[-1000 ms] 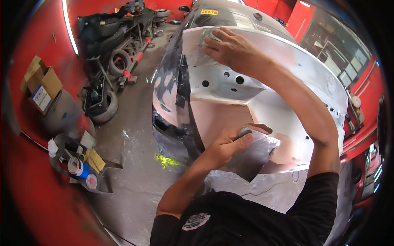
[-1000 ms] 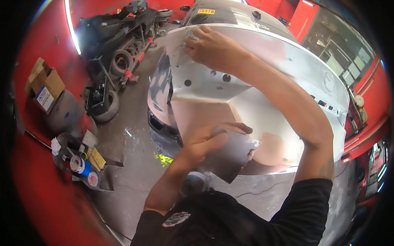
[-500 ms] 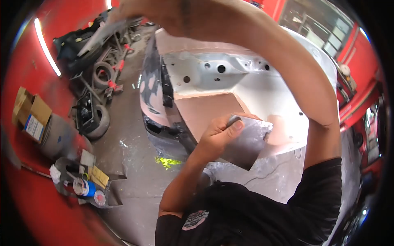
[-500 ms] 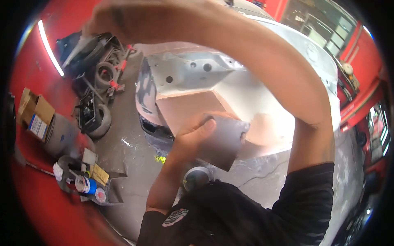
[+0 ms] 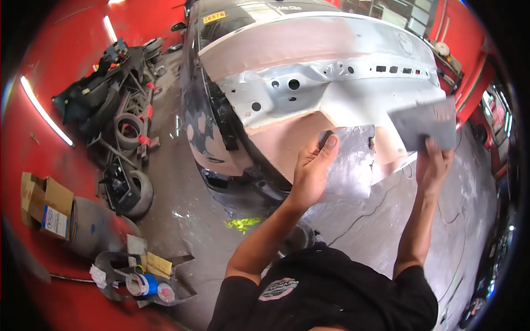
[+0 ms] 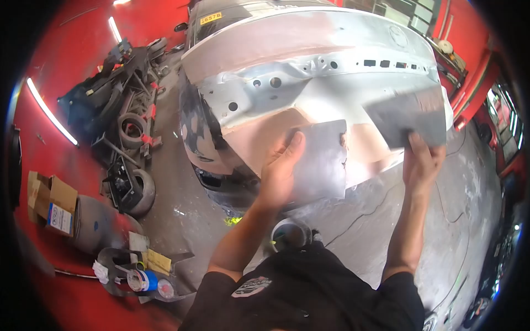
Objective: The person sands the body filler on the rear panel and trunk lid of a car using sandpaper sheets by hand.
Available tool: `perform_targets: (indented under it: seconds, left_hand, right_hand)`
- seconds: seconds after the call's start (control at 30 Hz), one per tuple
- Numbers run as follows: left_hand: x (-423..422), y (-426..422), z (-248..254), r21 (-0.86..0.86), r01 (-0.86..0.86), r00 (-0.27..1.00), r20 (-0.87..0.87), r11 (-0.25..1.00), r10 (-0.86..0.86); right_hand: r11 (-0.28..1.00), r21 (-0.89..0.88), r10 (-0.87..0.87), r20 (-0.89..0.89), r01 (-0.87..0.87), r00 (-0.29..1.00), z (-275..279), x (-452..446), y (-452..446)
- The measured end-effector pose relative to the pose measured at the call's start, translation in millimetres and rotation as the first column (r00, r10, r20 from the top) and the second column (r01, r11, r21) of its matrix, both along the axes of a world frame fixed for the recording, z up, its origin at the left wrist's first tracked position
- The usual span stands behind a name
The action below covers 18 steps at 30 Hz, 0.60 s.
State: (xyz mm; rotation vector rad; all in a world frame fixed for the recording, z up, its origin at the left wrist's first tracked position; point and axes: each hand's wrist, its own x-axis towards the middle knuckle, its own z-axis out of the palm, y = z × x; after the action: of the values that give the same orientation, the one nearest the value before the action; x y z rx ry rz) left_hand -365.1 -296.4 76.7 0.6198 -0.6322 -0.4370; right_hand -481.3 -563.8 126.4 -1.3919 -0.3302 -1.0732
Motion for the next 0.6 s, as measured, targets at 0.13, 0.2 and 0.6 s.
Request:
perform_targets:
  seconds: [0.13,0.2,0.6]
  left_hand:
    - [-12.0,-0.1,20.8,0.043,-0.101,0.991,0.098,0.994,0.096]
    - [-10.8,-2.5,24.3,0.098,-0.17,0.966,0.213,0.981,0.146]
    - [21.4,-3.1,128.0,0.225,-0.475,0.722,0.653,0.851,0.23]
  right_hand:
    - [0.954,0.275,-0.097,-0.082,0.117,0.992,-60.3,-60.2,-10.0]
    - [0.925,0.357,-0.101,-0.109,0.134,0.989,-76.8,-82.0,-11.3]
    - [0.892,0.452,0.075,-0.117,-0.014,0.99,-142.6,-94.5,-12.6]
